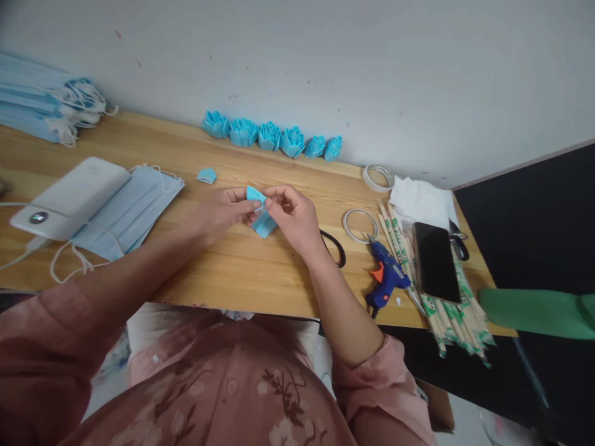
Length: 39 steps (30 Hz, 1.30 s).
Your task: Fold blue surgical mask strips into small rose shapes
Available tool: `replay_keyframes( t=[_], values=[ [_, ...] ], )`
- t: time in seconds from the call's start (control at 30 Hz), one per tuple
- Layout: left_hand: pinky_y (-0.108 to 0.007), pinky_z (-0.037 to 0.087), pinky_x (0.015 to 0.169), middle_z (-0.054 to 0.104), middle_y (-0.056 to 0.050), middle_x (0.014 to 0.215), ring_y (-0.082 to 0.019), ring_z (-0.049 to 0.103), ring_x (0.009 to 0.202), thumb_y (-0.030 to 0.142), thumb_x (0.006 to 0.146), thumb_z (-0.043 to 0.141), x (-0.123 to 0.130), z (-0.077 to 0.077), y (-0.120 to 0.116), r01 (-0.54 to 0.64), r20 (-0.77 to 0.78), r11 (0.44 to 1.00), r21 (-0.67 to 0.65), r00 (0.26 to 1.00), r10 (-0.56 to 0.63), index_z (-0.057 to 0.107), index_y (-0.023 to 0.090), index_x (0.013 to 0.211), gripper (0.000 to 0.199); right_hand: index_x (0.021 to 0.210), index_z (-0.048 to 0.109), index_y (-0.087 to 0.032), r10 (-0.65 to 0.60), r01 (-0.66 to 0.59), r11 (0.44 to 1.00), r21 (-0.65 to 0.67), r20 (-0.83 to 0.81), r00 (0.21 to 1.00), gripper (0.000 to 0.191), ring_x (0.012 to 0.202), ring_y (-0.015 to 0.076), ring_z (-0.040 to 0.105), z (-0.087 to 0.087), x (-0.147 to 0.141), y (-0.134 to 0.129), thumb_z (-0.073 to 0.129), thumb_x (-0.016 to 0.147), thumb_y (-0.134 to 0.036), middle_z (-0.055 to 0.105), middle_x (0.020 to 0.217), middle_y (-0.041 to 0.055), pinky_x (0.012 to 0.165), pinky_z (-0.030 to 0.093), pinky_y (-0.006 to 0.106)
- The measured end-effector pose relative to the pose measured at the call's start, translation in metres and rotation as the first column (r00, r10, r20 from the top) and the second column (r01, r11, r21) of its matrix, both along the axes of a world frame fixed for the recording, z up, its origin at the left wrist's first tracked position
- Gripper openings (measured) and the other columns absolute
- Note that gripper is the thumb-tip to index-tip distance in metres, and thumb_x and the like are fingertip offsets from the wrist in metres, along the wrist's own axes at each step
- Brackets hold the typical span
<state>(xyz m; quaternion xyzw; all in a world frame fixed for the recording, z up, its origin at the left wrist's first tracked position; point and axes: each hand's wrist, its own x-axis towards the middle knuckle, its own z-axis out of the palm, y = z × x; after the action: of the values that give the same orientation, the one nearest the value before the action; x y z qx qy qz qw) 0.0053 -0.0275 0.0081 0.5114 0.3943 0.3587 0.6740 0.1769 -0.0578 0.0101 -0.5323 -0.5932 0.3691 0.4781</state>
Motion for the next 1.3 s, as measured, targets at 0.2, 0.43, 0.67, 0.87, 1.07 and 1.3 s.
replay_keyframes(
  t=[0.2, 0.43, 0.67, 0.87, 1.07, 1.3],
  values=[
    [-0.02, 0.048, 0.057, 0.06, 0.002, 0.063, -0.008, 0.054, 0.056, 0.031, 0.077, 0.077, 0.0006, 0.0015, 0.0, 0.044, -0.062, 0.995, 0.093, 0.997, -0.039, 0.062, 0.017, 0.069, 0.023, 0.078, 0.069, -0.024, -0.051, 0.044, 0.996, 0.075, 0.097, 0.994, 0.012, 0.072, 0.0147, 0.062, 0.0049, -0.0022, -0.0026, 0.069, 0.084, -0.035, 0.072, 0.079, -0.0009, 0.073, 0.05, 0.031],
    [-0.024, 0.049, 0.061, 0.058, 0.003, 0.063, -0.009, 0.052, 0.057, 0.028, 0.078, 0.072, 0.0008, 0.0037, -0.0009, 0.067, -0.101, 0.989, 0.133, 0.993, -0.054, 0.062, 0.016, 0.071, 0.017, 0.075, 0.067, -0.022, -0.069, 0.067, 0.997, 0.036, 0.043, 0.997, 0.018, 0.068, 0.0136, 0.057, -0.0022, -0.0004, -0.0002, 0.067, 0.085, -0.037, 0.067, 0.072, -0.0016, 0.068, 0.046, 0.029],
    [-0.024, 0.048, 0.061, 0.061, 0.002, 0.065, -0.009, 0.054, 0.057, 0.022, 0.08, 0.069, -0.0011, 0.0036, 0.001, 0.059, -0.099, 0.993, 0.106, 0.994, -0.048, 0.062, 0.016, 0.071, 0.013, 0.076, 0.069, -0.022, 0.007, -0.007, 1.0, -0.005, 0.005, 1.0, 0.028, 0.07, 0.0135, 0.055, 0.0006, 0.0043, 0.0008, 0.068, 0.085, -0.048, 0.065, 0.073, -0.0014, 0.069, 0.046, 0.029],
    [-0.023, 0.048, 0.06, 0.061, 0.002, 0.065, -0.008, 0.055, 0.056, 0.022, 0.081, 0.07, -0.0027, 0.0054, 0.002, 0.046, -0.087, 0.995, 0.092, 0.995, -0.038, 0.062, 0.016, 0.07, 0.015, 0.075, 0.068, -0.022, 0.039, -0.038, 0.999, -0.038, 0.009, 0.999, 0.019, 0.065, 0.0124, 0.052, 0.005, 0.0054, 0.0013, 0.074, 0.078, -0.04, 0.063, 0.069, -0.0024, 0.065, 0.043, 0.028],
    [-0.024, 0.049, 0.061, 0.065, -0.001, 0.067, -0.01, 0.058, 0.058, 0.032, 0.087, 0.068, -0.0029, 0.0019, 0.0025, 0.023, -0.09, 0.997, 0.075, 0.996, -0.016, 0.064, 0.017, 0.07, 0.023, 0.072, 0.064, -0.021, 0.011, -0.01, 1.0, -0.025, 0.004, 1.0, 0.016, 0.064, 0.0117, 0.051, 0.0021, 0.0043, 0.0021, 0.069, 0.079, -0.035, 0.063, 0.069, -0.0023, 0.064, 0.042, 0.028],
    [-0.024, 0.047, 0.061, 0.066, -0.001, 0.068, -0.009, 0.058, 0.058, 0.034, 0.088, 0.066, -0.0034, 0.0087, 0.0018, 0.029, -0.121, 0.998, 0.057, 0.992, -0.022, 0.064, 0.015, 0.073, 0.024, 0.072, 0.063, -0.021, -0.045, 0.045, 0.999, -0.025, 0.012, 0.999, 0.021, 0.065, 0.0115, 0.049, 0.0006, 0.0061, 0.0034, 0.07, 0.078, -0.04, 0.061, 0.069, -0.0024, 0.064, 0.042, 0.028]
  ],
)
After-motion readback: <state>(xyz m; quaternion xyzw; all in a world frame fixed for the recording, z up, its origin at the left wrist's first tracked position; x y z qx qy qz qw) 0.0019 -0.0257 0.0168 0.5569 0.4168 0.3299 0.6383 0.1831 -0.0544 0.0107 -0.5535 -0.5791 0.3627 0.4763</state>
